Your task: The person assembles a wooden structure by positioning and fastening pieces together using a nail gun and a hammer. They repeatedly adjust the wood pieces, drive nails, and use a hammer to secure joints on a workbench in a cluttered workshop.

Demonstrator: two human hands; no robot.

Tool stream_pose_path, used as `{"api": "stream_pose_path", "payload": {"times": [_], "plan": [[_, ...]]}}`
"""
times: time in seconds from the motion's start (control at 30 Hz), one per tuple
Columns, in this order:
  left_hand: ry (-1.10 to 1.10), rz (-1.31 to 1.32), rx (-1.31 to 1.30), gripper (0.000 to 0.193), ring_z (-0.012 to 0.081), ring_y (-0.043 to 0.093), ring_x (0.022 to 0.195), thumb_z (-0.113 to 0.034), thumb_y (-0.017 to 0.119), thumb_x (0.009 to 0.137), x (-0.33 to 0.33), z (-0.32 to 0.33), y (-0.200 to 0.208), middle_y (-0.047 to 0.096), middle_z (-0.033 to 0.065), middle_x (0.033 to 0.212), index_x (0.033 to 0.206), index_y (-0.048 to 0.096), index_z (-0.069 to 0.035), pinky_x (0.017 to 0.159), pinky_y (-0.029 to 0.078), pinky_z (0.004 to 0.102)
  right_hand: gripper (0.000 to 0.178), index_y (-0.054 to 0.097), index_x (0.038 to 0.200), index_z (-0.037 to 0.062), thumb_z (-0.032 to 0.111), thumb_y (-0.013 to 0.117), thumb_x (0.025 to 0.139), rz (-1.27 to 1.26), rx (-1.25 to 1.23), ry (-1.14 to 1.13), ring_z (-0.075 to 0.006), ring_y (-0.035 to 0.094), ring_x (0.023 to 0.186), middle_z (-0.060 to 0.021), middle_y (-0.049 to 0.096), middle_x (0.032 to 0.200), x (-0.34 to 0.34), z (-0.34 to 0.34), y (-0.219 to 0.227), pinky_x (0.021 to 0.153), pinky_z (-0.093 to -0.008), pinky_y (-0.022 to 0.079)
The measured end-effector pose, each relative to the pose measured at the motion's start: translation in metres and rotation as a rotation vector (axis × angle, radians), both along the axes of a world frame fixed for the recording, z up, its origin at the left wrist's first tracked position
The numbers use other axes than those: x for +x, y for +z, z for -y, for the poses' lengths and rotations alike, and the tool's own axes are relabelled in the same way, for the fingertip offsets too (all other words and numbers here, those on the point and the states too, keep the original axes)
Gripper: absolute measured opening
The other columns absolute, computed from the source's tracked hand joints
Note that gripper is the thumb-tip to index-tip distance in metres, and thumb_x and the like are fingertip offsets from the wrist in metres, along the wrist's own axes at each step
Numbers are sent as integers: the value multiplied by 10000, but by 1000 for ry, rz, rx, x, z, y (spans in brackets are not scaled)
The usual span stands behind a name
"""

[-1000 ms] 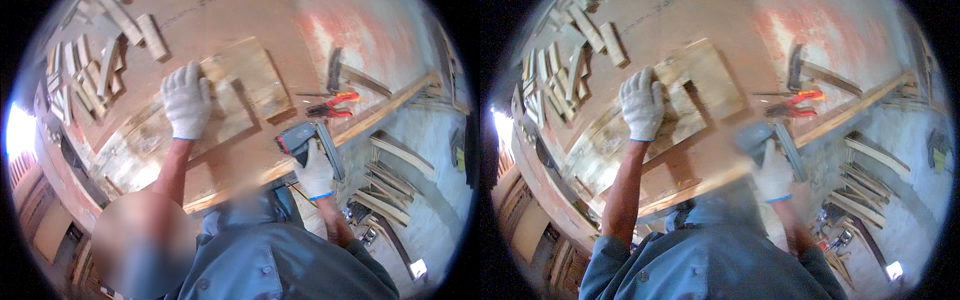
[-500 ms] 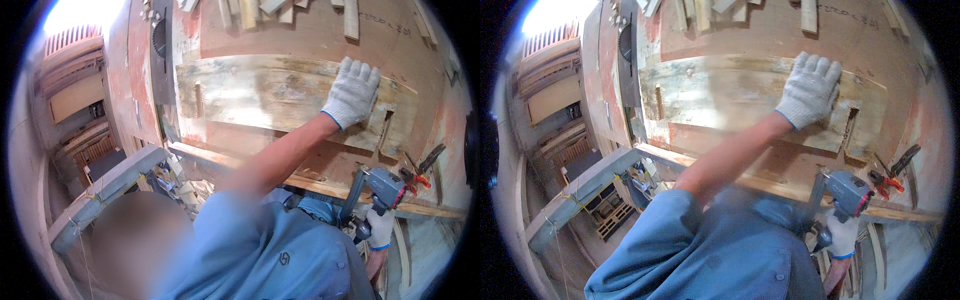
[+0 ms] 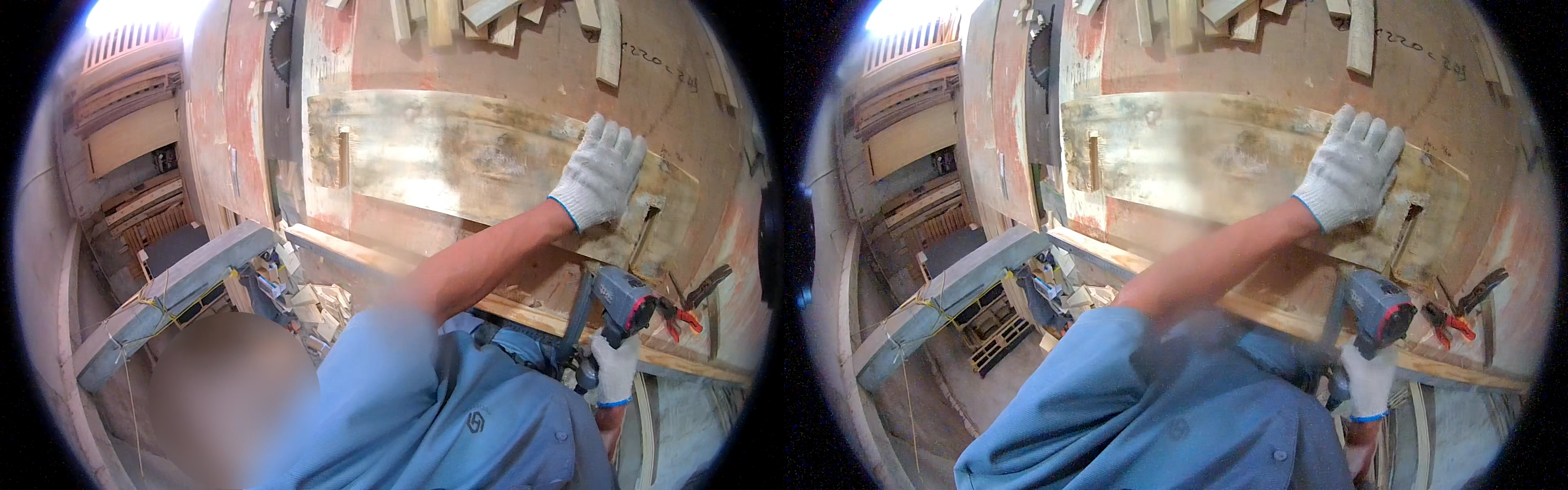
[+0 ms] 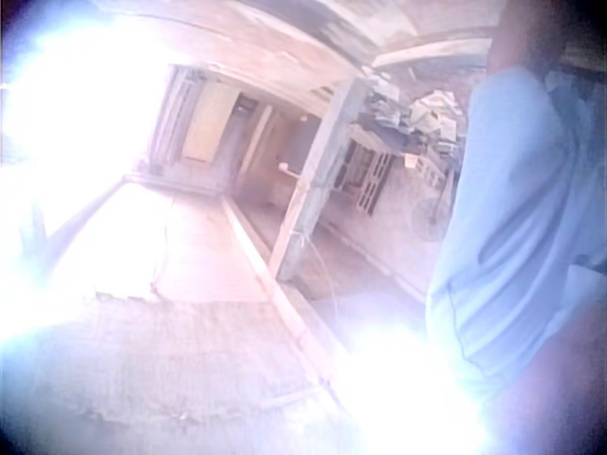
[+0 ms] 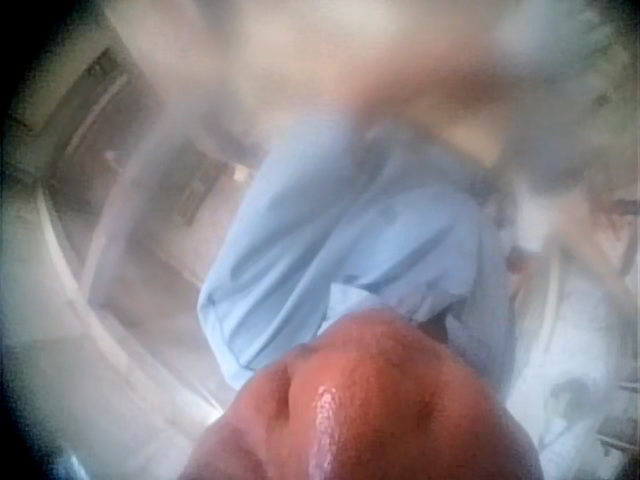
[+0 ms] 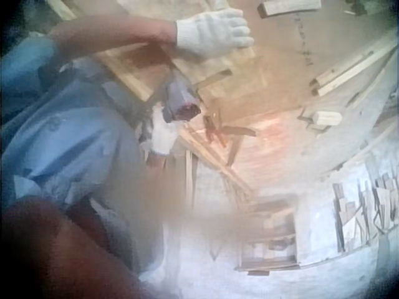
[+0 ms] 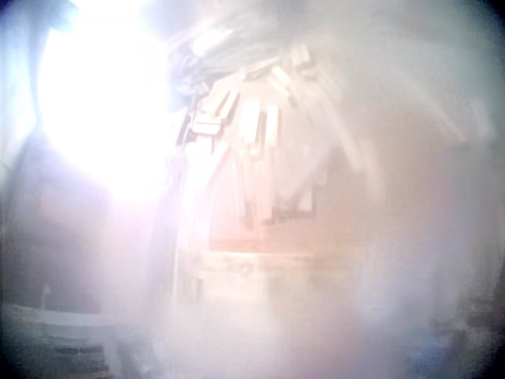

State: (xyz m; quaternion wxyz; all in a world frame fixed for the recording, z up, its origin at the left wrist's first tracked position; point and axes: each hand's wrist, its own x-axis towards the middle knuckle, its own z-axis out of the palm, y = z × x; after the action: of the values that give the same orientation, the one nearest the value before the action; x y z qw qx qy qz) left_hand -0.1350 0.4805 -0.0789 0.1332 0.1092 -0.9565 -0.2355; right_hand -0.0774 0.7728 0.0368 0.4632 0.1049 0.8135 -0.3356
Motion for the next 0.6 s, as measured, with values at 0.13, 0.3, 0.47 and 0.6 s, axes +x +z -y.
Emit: {"api": "stream_pose_path", "payload": {"times": [0.13, 0.3, 0.47, 0.6], "plan": [[19, -49, -17, 455, 355, 533, 1072, -300, 639, 897, 2, 1, -4, 567, 166, 1070, 1239, 581, -5, 1086, 352, 553, 190, 631, 992, 10, 92, 658, 822, 317, -232, -157, -179, 652, 670, -92, 677, 799, -28, 16, 21, 663, -333, 539], [9, 5, -17, 444, 353, 537, 1082, -302, 629, 907, 0, -1, -3, 573, 164, 1074, 1239, 586, -10, 1093, 352, 544, 259, 589, 1052, -14, 46, 613, 802, 345, -281, -313, -212, 638, 615, -107, 638, 756, -37, 11, 25, 648, -371, 578], [10, 9, -41, 420, 350, 541, 1091, -307, 621, 911, 3, 0, 0, 580, 159, 1072, 1213, 593, -16, 1097, 352, 542, 194, 576, 1022, -21, 48, 599, 841, 182, -212, -314, -205, 632, 609, -103, 616, 741, -37, 2, 28, 602, -355, 550], [1, -82, -46, 386, 358, 564, 1056, -291, 616, 910, 2, -7, -8, 589, 161, 1065, 1201, 602, -37, 1053, 394, 558, 167, 604, 1001, 2, 77, 657, 863, 126, -184, -348, -178, 627, 617, -67, 627, 761, -19, 1, 42, 582, -324, 517]]}}
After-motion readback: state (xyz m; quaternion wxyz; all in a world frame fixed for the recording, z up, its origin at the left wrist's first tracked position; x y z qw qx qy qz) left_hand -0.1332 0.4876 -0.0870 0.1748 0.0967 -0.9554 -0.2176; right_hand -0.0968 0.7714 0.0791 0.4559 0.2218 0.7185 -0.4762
